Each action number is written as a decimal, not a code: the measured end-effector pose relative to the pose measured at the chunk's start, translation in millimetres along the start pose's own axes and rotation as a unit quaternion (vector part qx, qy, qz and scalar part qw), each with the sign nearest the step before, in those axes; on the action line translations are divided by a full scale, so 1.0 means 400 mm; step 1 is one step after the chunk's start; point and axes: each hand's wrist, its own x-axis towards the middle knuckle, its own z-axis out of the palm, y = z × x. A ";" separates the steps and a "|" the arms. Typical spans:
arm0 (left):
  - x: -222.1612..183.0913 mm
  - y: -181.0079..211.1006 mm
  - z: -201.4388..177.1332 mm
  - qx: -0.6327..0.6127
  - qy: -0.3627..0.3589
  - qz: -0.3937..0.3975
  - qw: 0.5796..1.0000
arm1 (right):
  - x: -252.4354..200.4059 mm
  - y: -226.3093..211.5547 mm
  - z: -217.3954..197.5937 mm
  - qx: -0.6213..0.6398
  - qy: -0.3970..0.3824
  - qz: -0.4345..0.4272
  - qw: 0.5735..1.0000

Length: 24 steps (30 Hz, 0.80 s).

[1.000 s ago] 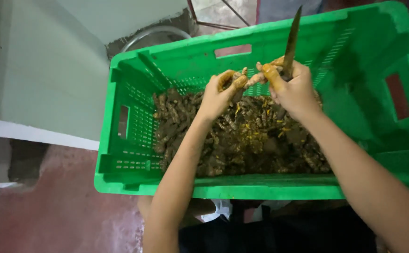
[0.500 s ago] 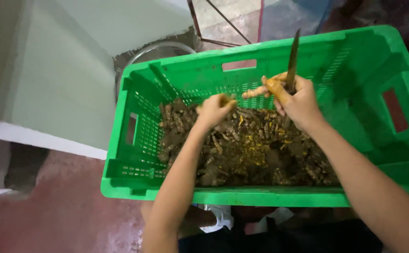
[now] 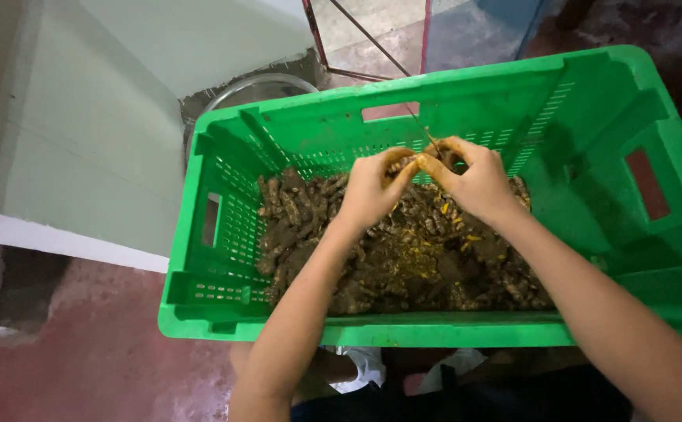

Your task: Scraping and trimming turmeric roots using a small knife inside a plastic crate

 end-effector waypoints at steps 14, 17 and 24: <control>-0.004 0.027 0.079 -0.433 -0.017 -0.254 0.865 | 0.038 0.040 -0.002 0.257 0.074 0.018 0.963; -0.006 0.042 0.052 -0.501 -0.094 -0.341 0.789 | 0.031 0.062 -0.004 0.215 0.045 0.006 0.975; 0.005 0.024 0.057 -0.516 -0.073 -0.262 0.812 | -0.014 -0.041 -0.024 -0.071 -0.007 -0.093 0.993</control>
